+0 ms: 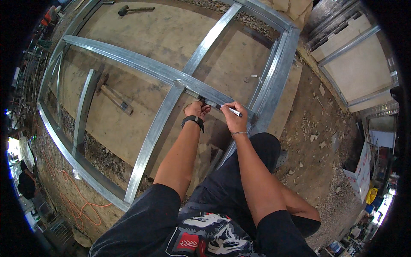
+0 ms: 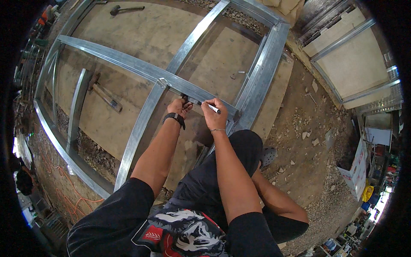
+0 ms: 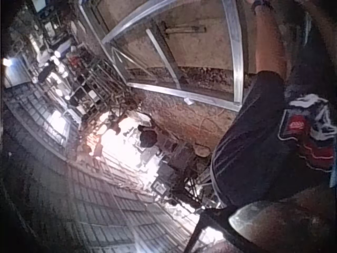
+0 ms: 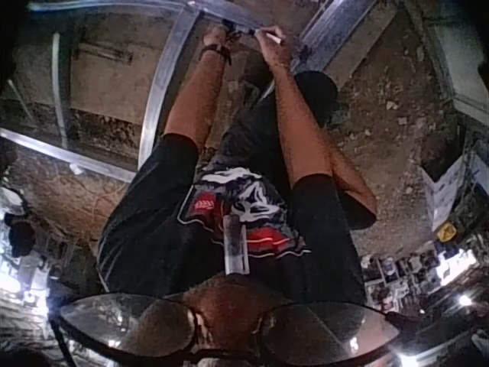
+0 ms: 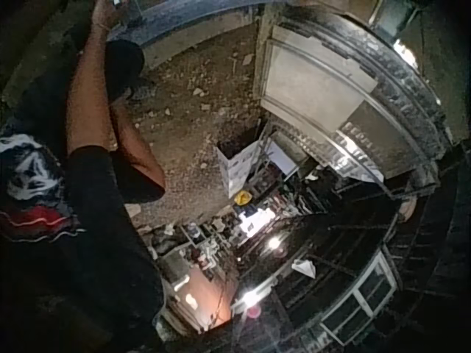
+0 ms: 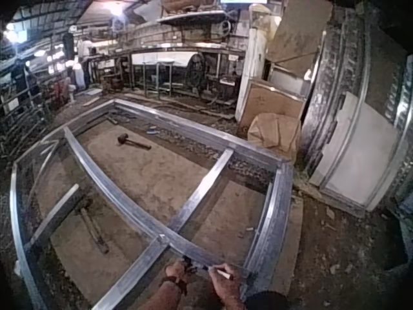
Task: The person measures and marks metal frame sections with a tape measure and marker, then uses a hammer to adjust joints. The person also uses a power tool on a workbench and handles metal bars and frames throughout the workshop.
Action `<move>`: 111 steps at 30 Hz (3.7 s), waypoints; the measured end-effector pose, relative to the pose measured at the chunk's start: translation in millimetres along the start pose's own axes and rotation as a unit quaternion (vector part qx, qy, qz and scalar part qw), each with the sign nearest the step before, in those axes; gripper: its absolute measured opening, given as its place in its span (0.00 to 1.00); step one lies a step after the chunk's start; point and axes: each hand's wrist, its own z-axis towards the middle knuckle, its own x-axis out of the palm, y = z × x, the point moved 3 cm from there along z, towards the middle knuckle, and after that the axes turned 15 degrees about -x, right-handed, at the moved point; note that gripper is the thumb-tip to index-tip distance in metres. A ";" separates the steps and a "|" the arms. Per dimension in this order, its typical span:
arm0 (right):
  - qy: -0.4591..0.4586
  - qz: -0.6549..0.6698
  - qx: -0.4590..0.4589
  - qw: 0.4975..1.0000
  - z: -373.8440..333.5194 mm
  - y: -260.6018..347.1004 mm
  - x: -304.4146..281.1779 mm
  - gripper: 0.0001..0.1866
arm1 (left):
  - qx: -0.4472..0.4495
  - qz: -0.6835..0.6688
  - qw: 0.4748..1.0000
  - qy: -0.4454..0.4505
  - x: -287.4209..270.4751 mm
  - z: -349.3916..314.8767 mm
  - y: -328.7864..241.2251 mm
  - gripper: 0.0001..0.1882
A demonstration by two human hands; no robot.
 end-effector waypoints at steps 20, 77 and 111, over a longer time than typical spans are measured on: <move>-0.115 0.212 0.063 0.968 -1.8 80.0 -57.0 0.09 | 0.030 -0.029 0.999 0.013 -15.0 21.4 -1.5 0.06; -0.002 0.095 0.175 0.980 13.3 60.1 -89.8 0.07 | 0.017 0.022 1.000 -0.005 26.4 -12.2 68.3 0.03; 0.055 -0.038 0.186 0.980 19.2 32.7 -73.1 0.06 | 0.015 0.030 0.999 -0.015 25.2 -10.9 65.8 0.04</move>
